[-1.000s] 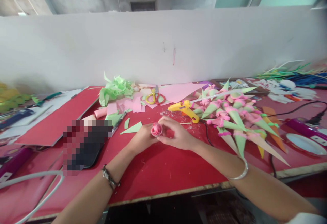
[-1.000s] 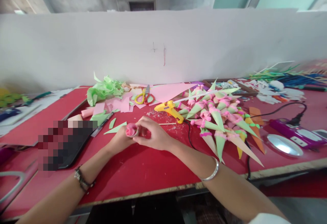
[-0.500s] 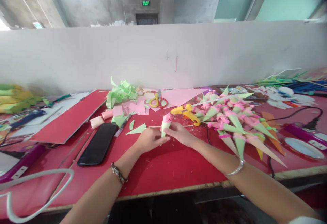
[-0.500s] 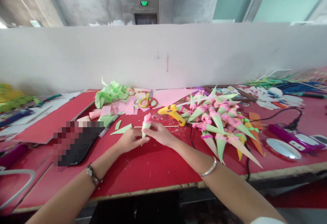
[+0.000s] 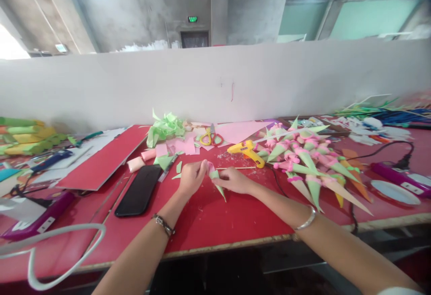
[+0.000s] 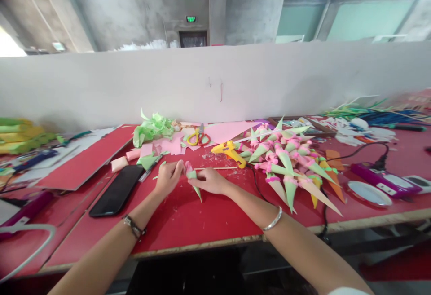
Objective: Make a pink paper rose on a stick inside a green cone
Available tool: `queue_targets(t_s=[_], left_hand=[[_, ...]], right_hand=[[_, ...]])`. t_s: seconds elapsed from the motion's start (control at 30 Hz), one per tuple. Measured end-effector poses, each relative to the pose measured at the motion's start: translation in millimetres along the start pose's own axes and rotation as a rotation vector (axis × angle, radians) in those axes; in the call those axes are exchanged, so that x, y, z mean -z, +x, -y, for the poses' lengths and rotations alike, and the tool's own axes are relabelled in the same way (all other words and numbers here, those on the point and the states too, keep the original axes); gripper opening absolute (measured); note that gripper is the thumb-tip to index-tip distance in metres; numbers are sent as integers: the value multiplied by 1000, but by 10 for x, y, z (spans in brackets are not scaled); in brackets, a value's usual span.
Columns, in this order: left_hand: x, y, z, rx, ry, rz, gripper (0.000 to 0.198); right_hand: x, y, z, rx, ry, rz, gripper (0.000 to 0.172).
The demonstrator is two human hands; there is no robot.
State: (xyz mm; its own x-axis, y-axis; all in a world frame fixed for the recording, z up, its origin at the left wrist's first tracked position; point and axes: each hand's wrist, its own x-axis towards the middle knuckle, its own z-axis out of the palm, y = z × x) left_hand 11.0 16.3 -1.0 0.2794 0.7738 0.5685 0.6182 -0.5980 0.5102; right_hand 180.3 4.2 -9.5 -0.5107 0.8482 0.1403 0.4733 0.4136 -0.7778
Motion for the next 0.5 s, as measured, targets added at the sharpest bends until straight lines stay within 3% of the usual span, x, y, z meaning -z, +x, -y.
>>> queue_targets(t_s=[0.1,0.27,0.37,0.5], left_hand=[[30,10,33,43,10,-63,50],[273,176,235,207,218,-216,48],[500,315,487,344,490,-67,37],[759,387,861,438,595,40,26]], right_hand=[[-4,72,47,-60,-207,-32,47],[-30,278,234,-245,-551,72,55],[-47,333,303,-247,-615,77,54],[-54,327,272,-243,-581,67,63]])
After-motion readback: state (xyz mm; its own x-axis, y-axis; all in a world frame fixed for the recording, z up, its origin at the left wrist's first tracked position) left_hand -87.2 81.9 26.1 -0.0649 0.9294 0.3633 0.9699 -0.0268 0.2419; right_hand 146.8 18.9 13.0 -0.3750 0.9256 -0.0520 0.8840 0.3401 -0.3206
